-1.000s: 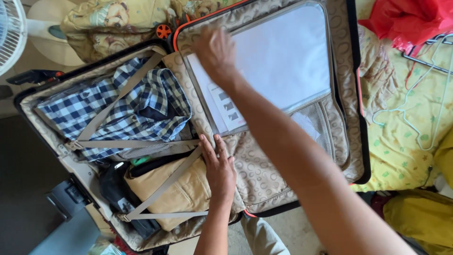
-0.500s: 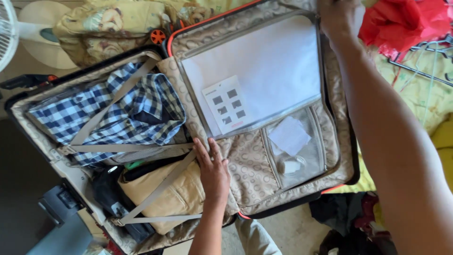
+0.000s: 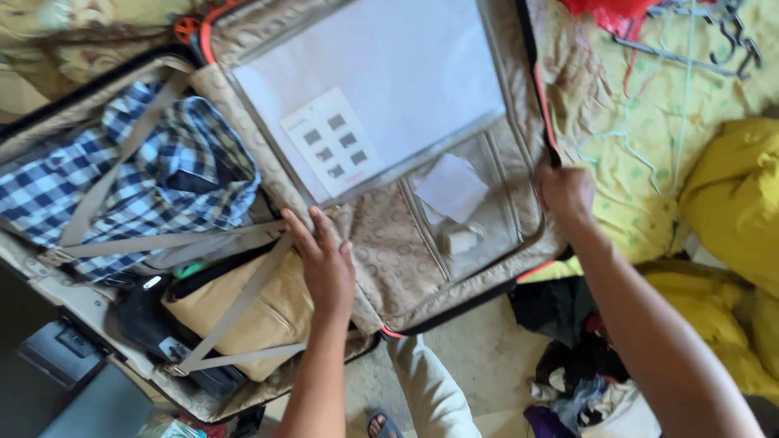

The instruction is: Organizing items and closing a large suitcase.

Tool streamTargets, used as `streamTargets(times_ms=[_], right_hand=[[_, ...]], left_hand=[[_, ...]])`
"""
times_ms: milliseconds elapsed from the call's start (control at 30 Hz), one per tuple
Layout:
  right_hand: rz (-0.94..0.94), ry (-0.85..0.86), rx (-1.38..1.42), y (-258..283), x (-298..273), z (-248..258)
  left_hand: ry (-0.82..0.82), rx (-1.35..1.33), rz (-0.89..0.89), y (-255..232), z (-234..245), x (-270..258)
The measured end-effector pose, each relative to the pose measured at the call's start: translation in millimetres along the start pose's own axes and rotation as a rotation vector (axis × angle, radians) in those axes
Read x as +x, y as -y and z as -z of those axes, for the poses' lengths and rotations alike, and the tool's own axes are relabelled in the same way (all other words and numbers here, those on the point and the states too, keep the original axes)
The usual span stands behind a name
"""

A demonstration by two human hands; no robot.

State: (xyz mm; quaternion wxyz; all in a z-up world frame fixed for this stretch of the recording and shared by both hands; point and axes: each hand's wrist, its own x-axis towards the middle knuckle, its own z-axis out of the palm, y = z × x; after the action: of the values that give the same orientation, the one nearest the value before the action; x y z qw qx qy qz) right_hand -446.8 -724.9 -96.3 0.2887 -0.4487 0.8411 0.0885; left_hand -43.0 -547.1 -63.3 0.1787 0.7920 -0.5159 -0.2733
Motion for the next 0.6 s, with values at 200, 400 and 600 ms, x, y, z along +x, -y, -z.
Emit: streamTargets(times_ms=[200,400,600], right_hand=[[-0.311,0.077,0.222,-120.2,-66.1,-33.5],[-0.087,0.048,0.280,-131.9,-106.4,-45.5],[0.531,-0.129,-0.249,-144.4,-93.2,-54.2]], left_hand=[[0.064,0.012,0.000,4.5,2.6,-3.9],[0.100,-0.110,0.022,14.4,36.8,-40.1],[-0.049,-0.035,0.057,65.3,88.1,-151.3]])
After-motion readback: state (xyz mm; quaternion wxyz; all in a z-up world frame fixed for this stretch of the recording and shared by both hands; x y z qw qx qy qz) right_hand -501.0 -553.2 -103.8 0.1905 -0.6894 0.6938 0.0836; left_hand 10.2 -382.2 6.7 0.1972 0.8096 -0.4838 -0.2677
